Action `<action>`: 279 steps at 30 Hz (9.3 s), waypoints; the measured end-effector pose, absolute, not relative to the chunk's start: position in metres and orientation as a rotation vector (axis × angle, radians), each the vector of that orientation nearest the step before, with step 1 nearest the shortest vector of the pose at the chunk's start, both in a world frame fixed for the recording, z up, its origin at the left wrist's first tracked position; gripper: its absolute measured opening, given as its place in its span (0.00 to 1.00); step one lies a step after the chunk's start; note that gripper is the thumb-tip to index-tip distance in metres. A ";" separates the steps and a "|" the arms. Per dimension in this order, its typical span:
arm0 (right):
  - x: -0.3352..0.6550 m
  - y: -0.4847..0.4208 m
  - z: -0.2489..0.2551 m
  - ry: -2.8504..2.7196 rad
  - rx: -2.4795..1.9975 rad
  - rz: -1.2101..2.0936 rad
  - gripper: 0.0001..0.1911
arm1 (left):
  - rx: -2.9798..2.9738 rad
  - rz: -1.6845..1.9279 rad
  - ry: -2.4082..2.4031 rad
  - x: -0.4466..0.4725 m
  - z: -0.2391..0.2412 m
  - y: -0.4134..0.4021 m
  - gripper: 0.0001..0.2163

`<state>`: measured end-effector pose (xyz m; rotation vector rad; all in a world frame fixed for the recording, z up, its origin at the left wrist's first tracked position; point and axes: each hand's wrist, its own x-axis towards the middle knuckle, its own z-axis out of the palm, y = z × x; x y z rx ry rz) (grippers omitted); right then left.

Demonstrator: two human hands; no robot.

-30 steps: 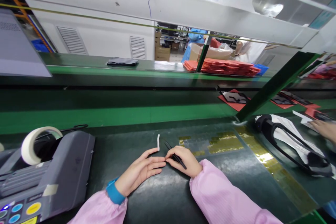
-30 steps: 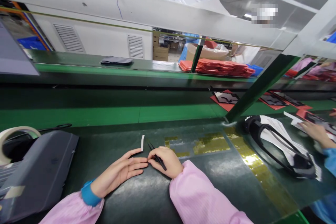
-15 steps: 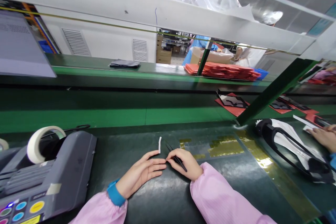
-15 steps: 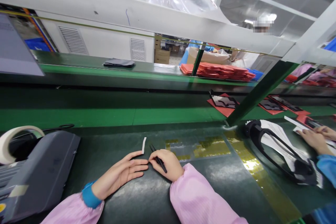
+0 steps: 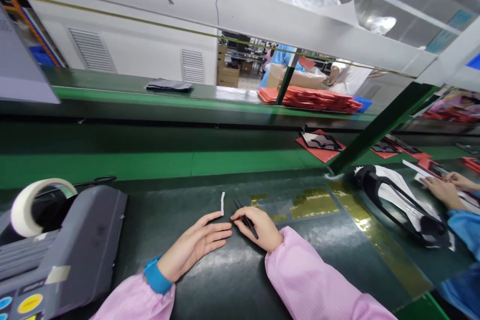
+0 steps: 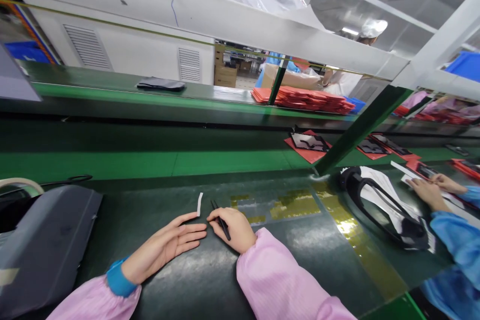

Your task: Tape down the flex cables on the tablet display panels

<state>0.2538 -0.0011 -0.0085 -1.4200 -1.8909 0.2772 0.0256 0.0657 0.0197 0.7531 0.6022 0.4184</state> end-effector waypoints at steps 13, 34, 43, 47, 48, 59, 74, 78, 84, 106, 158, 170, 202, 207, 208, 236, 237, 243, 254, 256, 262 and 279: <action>0.439 0.078 0.045 -1.736 -2.428 -0.231 0.15 | 0.702 0.352 0.628 0.023 0.015 0.072 0.29; 0.584 0.142 0.002 -1.533 -2.615 -0.642 0.17 | 0.613 0.243 0.547 0.033 0.019 0.096 0.24; 0.512 0.128 0.053 -1.548 -1.973 -0.701 0.05 | 0.872 0.493 0.497 0.038 0.012 0.092 0.43; 0.460 0.116 0.093 -1.543 -1.705 -0.653 0.06 | 1.431 1.007 0.602 0.053 0.000 0.082 0.36; 0.445 0.110 0.103 -1.526 -1.644 -0.627 0.08 | 1.619 1.118 0.623 0.059 -0.001 0.077 0.35; 0.273 -0.006 0.158 -1.079 -0.989 -0.112 0.27 | 2.475 1.429 0.609 0.147 0.055 0.019 0.15; 0.261 -0.098 0.047 -1.116 -1.187 0.746 0.27 | 0.894 1.154 0.762 0.035 0.065 -0.026 0.56; 0.244 -0.125 0.013 -0.877 -1.270 0.965 0.34 | 0.726 1.060 0.849 0.025 0.032 -0.053 0.58; 0.240 -0.147 0.006 -0.626 -1.371 1.017 0.41 | 0.776 0.998 0.886 0.011 -0.001 -0.054 0.57; 0.251 -0.163 0.040 -1.239 -1.473 0.666 0.18 | 2.110 1.054 0.796 -0.044 0.016 -0.096 0.37; 0.187 -0.233 0.014 -0.972 -1.429 1.113 0.11 | 2.445 0.802 0.612 -0.027 -0.018 -0.129 0.36; 0.190 -0.234 0.012 -0.990 -1.434 1.121 0.10 | 2.469 0.789 0.615 -0.025 -0.015 -0.129 0.40; 0.204 -0.171 0.070 -1.410 -1.118 1.036 0.17 | 1.860 0.864 0.411 -0.013 0.023 -0.118 0.19; 0.204 -0.132 0.084 -1.302 -1.177 0.957 0.23 | 1.861 0.920 0.587 -0.016 0.020 -0.121 0.26; 0.205 -0.125 0.084 -1.280 -1.218 0.967 0.24 | 1.906 0.929 0.680 -0.019 0.020 -0.121 0.26; 0.191 -0.088 0.031 -1.665 -1.452 1.309 0.24 | 2.334 0.897 1.010 -0.042 -0.004 -0.115 0.18; 0.190 -0.087 0.031 -1.659 -1.458 1.300 0.24 | 2.329 0.891 1.013 -0.042 -0.005 -0.115 0.18; 0.188 -0.083 0.033 -1.516 -1.443 1.250 0.26 | 2.359 0.855 1.016 -0.042 -0.006 -0.116 0.19; 0.189 -0.085 0.031 -1.666 -1.465 1.248 0.24 | 2.411 0.828 1.028 -0.041 -0.009 -0.117 0.21; 0.187 -0.087 0.031 -1.703 -1.493 1.194 0.24 | 2.472 0.829 1.055 -0.038 -0.010 -0.117 0.19; 0.184 -0.085 0.030 -1.719 -1.520 1.097 0.24 | 2.639 0.770 1.179 -0.028 -0.013 -0.121 0.13; 0.289 -0.033 0.014 -1.623 -1.814 0.266 0.17 | 2.829 0.372 0.533 -0.016 -0.005 -0.133 0.26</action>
